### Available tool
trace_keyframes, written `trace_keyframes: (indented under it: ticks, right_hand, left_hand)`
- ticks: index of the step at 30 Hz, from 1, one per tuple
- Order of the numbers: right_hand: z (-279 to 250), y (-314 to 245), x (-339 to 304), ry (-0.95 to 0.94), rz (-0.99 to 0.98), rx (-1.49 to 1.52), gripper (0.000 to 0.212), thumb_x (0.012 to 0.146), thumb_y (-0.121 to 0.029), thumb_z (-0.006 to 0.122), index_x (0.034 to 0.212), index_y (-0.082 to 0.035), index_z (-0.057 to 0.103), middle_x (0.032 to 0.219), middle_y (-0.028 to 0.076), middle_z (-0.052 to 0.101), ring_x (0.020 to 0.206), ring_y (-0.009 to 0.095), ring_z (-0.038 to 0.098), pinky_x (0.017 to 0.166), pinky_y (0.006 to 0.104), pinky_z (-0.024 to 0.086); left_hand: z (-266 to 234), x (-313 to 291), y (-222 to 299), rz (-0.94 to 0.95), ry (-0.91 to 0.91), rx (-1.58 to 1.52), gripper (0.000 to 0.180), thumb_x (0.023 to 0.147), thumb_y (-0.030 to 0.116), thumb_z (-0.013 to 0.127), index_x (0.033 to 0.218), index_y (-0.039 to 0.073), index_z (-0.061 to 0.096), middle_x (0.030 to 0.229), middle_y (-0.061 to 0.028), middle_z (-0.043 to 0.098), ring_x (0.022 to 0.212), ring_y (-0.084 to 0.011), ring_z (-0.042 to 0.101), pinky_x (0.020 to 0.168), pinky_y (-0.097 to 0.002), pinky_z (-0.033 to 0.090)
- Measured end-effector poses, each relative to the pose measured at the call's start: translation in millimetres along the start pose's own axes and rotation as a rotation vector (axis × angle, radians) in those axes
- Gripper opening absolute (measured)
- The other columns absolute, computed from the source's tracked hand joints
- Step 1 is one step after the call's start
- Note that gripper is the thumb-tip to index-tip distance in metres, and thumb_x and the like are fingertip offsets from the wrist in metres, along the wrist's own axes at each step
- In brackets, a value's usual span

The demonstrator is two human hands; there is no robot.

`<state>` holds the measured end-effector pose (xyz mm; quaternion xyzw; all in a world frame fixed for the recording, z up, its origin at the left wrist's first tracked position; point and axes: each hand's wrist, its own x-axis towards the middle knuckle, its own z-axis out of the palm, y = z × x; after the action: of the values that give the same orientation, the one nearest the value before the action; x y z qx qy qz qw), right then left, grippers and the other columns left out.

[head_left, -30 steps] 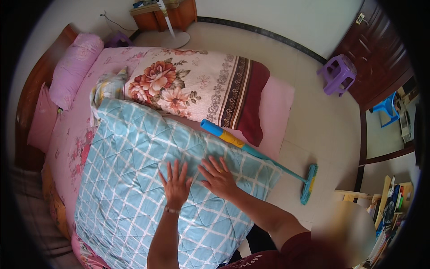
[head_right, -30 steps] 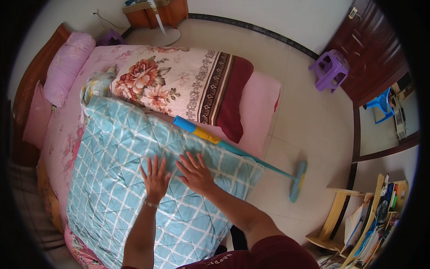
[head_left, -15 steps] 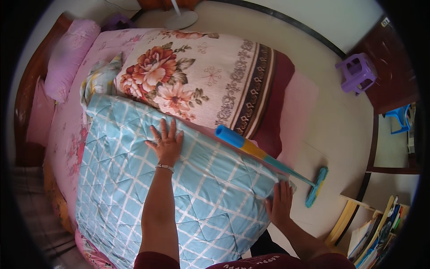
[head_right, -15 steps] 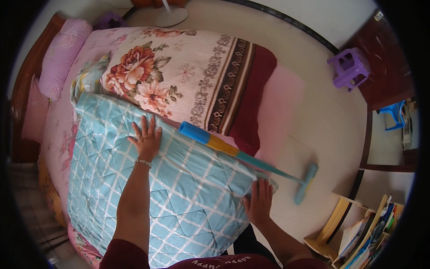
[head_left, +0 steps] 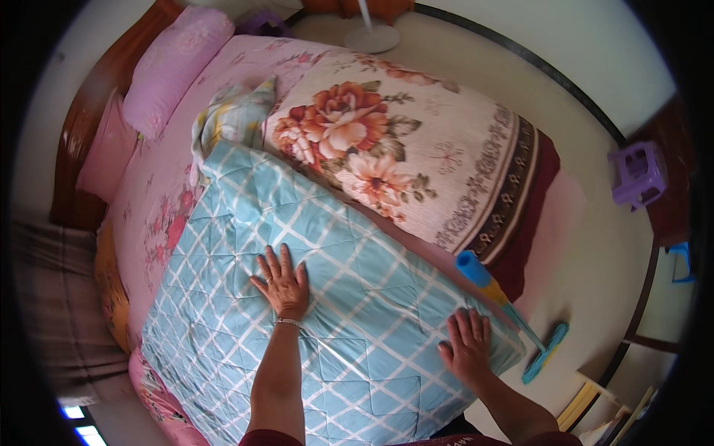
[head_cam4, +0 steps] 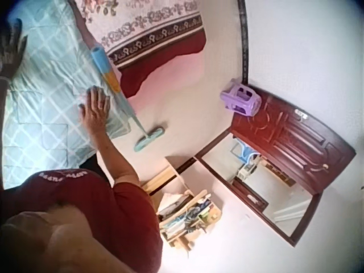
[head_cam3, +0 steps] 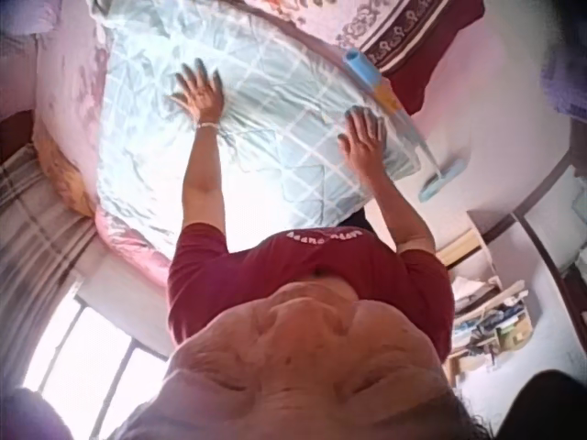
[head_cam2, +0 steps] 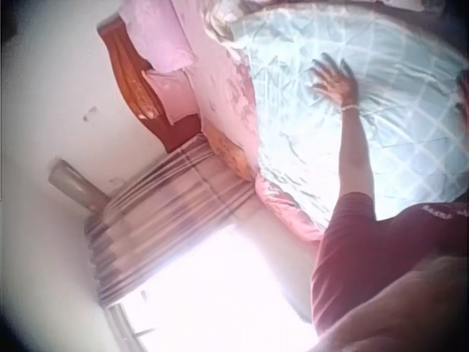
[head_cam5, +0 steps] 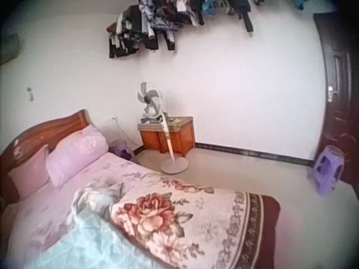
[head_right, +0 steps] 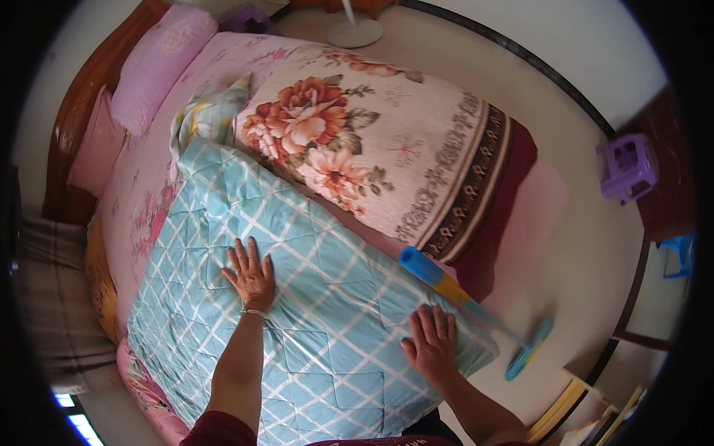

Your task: The person folds a dark blue rectangular item on a bed and places it on a nearby table. They then pick up a light blue patterned quilt, shake it out, and fold it into a neat rectangular shape on the bed.

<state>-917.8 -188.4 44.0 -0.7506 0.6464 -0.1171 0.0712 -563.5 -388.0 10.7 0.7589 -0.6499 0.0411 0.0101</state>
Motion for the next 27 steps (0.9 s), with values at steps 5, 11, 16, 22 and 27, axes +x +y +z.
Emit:
trace_keyframes:
  ticks: [5,11,16,22,27]
  right_hand:
    - [17.3,-53.7,67.1,-0.071,-0.205,0.204,0.054,0.086,-0.028,0.064,0.136,-0.012,0.049,0.148,0.013,0.037,0.137,0.037,0.031,0.108,0.0604,0.023]
    - [77.2,-119.1,249.1,-0.046,-0.485,0.274,0.055,0.088,-0.043,0.056,0.134,-0.014,0.05,0.143,0.007,0.042,0.136,0.03,0.033,0.112,0.0524,0.023]
    - [93.8,-146.2,354.1,0.093,-0.715,0.289,0.057,0.087,-0.041,0.058,0.138,-0.018,0.047,0.149,0.005,0.036,0.139,0.028,0.028,0.115,0.0501,0.018]
    - [117.8,-208.5,453.2,0.099,-0.877,0.169,0.055,0.09,-0.045,0.053,0.139,-0.021,0.047,0.15,0.003,0.035,0.142,0.027,0.023,0.117,0.0507,0.012]
    - [123.3,-215.1,517.0,0.154,-0.639,0.081,0.055,0.09,-0.045,0.054,0.137,-0.019,0.048,0.139,0.002,0.044,0.139,0.028,0.028,0.116,0.0497,0.013]
  left_hand:
    - [-1.5,6.4,6.0,0.009,0.004,-0.001,0.059,0.094,0.045,0.042,0.148,0.021,0.033,0.156,-0.0102,0.024,0.144,-0.0356,0.017,0.111,-0.0649,0.006]
    - [-0.4,6.9,-1.4,-0.001,0.045,-0.101,0.058,0.092,0.039,0.043,0.146,0.017,0.038,0.154,-0.0098,0.03,0.143,-0.0349,0.021,0.112,-0.063,0.005]
    - [-1.5,8.2,-1.0,-0.011,0.01,-0.124,0.057,0.092,0.042,0.043,0.144,0.018,0.04,0.153,-0.0103,0.031,0.143,-0.0364,0.022,0.11,-0.0652,0.004]
    - [0.0,10.3,-3.6,-0.004,-0.043,-0.175,0.056,0.091,0.042,0.044,0.143,0.02,0.043,0.152,-0.0114,0.031,0.142,-0.0376,0.021,0.111,-0.0656,0.001]
    - [-2.7,11.4,-4.5,-0.017,-0.089,-0.22,0.056,0.091,0.043,0.045,0.143,0.022,0.042,0.154,-0.0089,0.029,0.143,-0.0371,0.019,0.111,-0.0653,-0.001]
